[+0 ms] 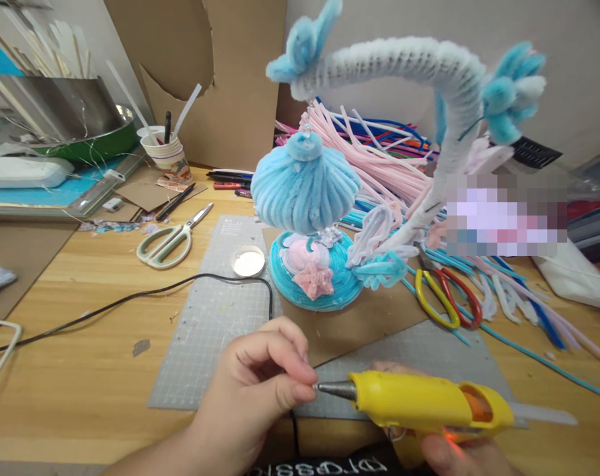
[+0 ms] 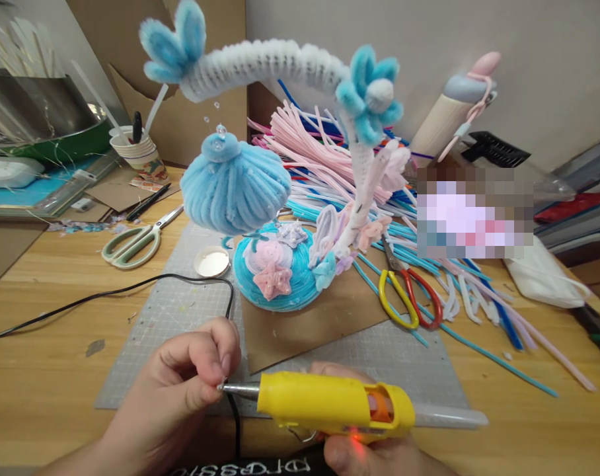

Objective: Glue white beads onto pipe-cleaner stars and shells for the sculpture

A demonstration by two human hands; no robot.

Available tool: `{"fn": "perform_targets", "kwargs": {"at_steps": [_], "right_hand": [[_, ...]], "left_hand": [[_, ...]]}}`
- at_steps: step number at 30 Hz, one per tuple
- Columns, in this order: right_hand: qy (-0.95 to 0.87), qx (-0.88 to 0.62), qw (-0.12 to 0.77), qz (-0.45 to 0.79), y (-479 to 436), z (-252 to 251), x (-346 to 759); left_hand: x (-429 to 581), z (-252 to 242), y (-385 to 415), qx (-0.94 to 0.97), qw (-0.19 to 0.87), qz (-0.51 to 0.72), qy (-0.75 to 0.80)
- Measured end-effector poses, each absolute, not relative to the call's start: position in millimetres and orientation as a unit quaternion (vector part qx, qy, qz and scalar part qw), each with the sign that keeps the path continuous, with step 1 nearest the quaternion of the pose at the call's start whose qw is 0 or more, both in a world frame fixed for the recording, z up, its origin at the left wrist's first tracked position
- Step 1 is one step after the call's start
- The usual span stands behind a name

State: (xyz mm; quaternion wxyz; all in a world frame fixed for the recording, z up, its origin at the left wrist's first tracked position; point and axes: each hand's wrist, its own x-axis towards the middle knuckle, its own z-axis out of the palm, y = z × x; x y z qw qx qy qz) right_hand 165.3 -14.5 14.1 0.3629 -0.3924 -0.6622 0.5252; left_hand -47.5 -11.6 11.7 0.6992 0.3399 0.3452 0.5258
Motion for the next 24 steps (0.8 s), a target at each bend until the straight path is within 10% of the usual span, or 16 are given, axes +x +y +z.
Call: {"fn": "perform_targets", "kwargs": {"at_steps": [24], "right_hand": [[-0.639,-0.387,0.373,0.551,-18.6,7.8,168.5]], "left_hand": [[-48.4,11.0,-12.2,0.336,0.698,0.528,0.348]]}}
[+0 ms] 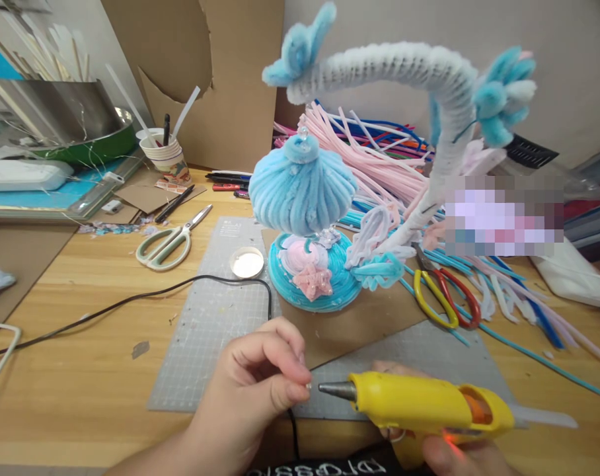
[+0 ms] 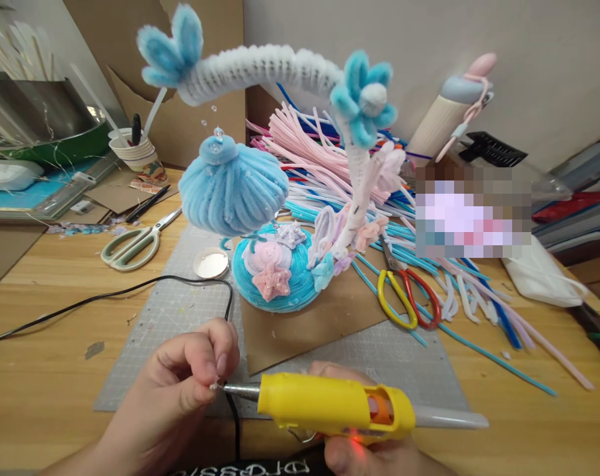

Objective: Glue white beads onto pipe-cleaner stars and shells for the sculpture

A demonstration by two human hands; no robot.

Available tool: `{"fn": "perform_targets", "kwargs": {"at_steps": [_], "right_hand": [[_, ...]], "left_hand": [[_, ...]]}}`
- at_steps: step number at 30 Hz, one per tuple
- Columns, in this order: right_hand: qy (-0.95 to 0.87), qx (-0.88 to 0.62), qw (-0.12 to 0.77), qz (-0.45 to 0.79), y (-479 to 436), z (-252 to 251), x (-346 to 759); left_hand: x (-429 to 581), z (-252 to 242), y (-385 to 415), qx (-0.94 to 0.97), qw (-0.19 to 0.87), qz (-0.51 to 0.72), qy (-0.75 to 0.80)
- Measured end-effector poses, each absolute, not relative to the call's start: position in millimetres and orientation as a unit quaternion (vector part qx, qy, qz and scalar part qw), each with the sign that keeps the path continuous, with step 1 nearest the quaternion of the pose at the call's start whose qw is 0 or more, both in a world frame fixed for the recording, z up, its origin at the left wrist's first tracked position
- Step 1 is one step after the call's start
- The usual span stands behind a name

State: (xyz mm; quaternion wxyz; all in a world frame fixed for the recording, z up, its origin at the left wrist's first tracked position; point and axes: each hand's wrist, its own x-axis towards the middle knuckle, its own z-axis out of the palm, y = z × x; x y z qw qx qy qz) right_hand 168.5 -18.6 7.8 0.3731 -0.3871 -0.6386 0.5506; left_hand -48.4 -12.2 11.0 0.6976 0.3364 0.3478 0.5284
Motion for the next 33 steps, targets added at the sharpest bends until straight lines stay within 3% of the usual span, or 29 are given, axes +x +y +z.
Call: {"fn": "perform_targets", "kwargs": {"at_steps": [11,18,27,33], "right_hand": [[-0.599,-0.369,0.379,0.601,-26.1,5.9,169.9],[-0.465,-0.409,0.409,0.670,-38.1,-7.4,183.2],[-0.424,-0.476,0.265,0.724,-14.1,-5.1,202.0],[-0.572,-0.580,0.189,0.548,-8.9,5.0,211.6]], "left_hand": [[-48.3,8.2,-11.4,0.339,0.691,0.524,0.365],[-48.1,9.1,-7.7,0.330,0.657,0.553,0.392],[-53.1,6.8,9.1,0.218,0.560,0.644,0.474],[-53.0,5.7,9.0,0.224,0.545,0.652,0.478]]}}
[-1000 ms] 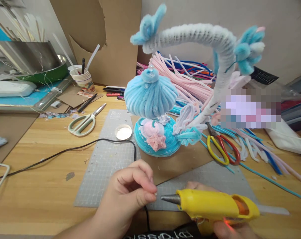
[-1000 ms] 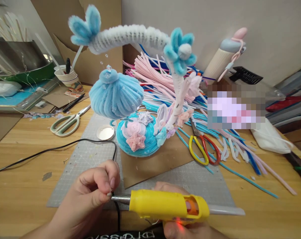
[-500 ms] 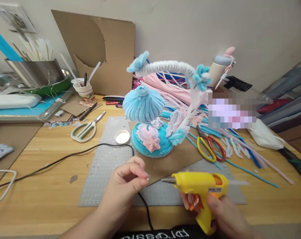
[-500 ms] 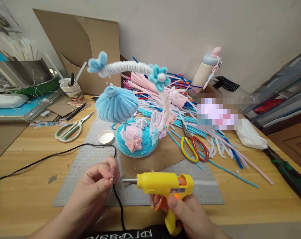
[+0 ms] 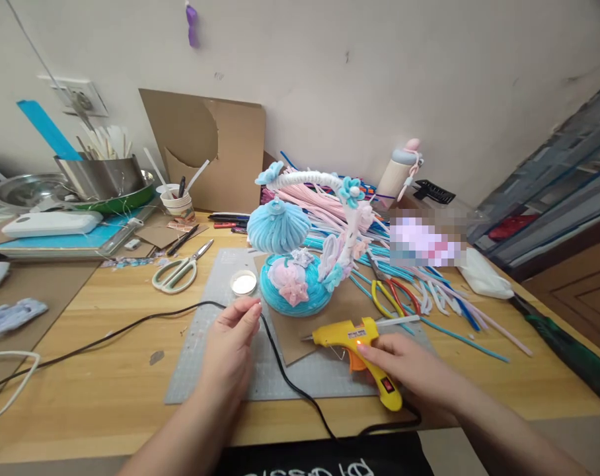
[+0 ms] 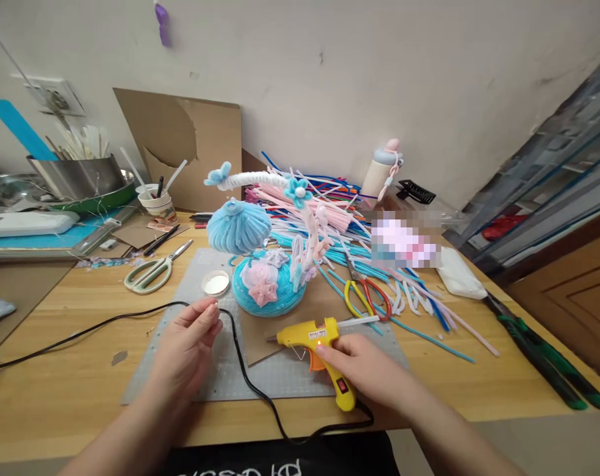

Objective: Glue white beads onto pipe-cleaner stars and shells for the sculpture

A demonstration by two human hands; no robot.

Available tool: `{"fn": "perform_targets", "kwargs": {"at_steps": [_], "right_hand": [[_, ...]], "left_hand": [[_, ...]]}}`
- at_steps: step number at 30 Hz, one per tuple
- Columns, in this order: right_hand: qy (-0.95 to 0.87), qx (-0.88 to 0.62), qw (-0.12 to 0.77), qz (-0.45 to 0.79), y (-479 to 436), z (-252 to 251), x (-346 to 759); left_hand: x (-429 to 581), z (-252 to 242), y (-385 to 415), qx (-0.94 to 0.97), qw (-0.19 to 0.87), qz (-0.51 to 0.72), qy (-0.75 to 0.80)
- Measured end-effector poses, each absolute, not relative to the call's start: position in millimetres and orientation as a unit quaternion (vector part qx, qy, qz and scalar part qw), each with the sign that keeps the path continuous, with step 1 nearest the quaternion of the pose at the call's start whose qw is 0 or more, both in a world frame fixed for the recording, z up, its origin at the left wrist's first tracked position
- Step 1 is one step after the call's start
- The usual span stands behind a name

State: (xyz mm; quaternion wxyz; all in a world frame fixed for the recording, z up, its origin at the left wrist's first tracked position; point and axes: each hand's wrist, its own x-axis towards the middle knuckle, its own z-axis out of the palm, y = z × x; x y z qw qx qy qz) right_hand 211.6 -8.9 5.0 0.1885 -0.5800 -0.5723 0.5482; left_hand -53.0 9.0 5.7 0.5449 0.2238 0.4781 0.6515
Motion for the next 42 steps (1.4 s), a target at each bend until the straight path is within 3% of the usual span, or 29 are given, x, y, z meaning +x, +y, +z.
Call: {"fn": "perform_targets", "kwargs": {"at_steps": [5,9,20,27,34,42], "right_hand": [[-0.714,-0.583,0.198,0.334,-5.8,39.7,191.6],[-0.800,-0.497,0.201,0.267,6.4,48.3,139.9],[-0.799,-0.556,0.147,0.178,61.8,18.6,91.9],[-0.781,-0.544,0.191,0.241,52.3,32.6,97.6],[-0.718,-0.539,0.295,0.327,62.8,17.1,95.5],[-0.567,-0.467,0.385,0.559,25.1,42.0,102.2]], "left_hand": [[-52.2,5.1,8.0,0.228,0.547,0.651,0.475],[-52.0,4.7,8.3,0.231,0.549,0.650,0.472],[-52.1,6.8,3.7,0.228,0.566,0.640,0.466],[-52.0,7.6,1.6,0.226,0.575,0.640,0.457],[-51.4,3.9,2.1,0.241,0.572,0.640,0.453],[-53.7,2.9,-5.1,0.331,0.532,0.665,0.407]]}}
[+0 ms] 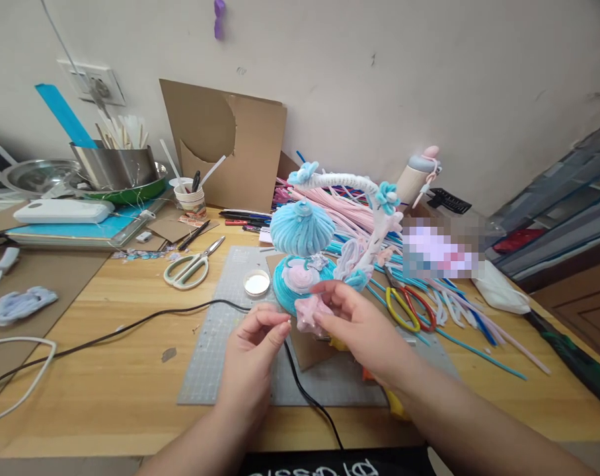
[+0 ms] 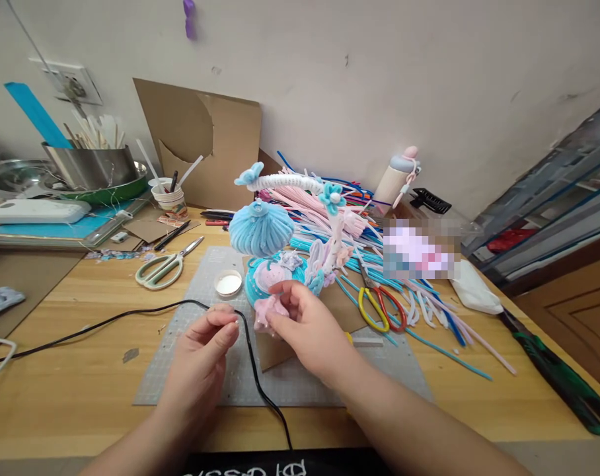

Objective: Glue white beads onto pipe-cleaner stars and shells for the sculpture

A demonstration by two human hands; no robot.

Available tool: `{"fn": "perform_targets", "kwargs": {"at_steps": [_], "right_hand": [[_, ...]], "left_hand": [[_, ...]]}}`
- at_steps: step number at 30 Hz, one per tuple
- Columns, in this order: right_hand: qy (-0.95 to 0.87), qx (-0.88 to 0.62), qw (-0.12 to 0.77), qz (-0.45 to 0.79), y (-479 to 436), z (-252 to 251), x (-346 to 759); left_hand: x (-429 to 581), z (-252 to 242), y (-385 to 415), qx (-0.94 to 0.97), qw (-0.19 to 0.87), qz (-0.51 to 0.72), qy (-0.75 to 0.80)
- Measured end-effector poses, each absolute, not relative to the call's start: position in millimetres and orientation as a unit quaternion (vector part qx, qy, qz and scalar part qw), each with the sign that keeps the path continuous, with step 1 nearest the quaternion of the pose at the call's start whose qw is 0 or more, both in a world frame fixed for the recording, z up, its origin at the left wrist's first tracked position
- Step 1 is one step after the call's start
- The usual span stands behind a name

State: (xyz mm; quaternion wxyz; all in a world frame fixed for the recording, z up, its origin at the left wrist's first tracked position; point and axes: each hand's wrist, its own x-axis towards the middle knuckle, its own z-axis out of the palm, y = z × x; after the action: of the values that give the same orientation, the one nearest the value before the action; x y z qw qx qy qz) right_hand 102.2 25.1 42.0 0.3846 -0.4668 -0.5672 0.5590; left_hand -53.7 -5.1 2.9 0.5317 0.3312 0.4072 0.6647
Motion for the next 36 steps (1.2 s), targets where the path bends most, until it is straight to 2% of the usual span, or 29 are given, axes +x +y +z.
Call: {"fn": "perform_targets", "kwargs": {"at_steps": [6,9,36], "right_hand": [[-0.382,-0.420,0.483,0.667,-16.7,48.1,108.9],[-0.342,-0.394,0.524,0.673,-24.4,44.8,109.0],[-0.403,-0.389,0.542,0.626,-28.3,43.6,108.2]], "left_hand": [[-54.7,10.4,-18.9,0.479,0.442,0.656,0.382],[-53.6,13.9,-20.0,0.538,0.387,0.639,0.392],[-50.6,14.0,-19.2,0.530,0.403,0.623,0.410]]}}
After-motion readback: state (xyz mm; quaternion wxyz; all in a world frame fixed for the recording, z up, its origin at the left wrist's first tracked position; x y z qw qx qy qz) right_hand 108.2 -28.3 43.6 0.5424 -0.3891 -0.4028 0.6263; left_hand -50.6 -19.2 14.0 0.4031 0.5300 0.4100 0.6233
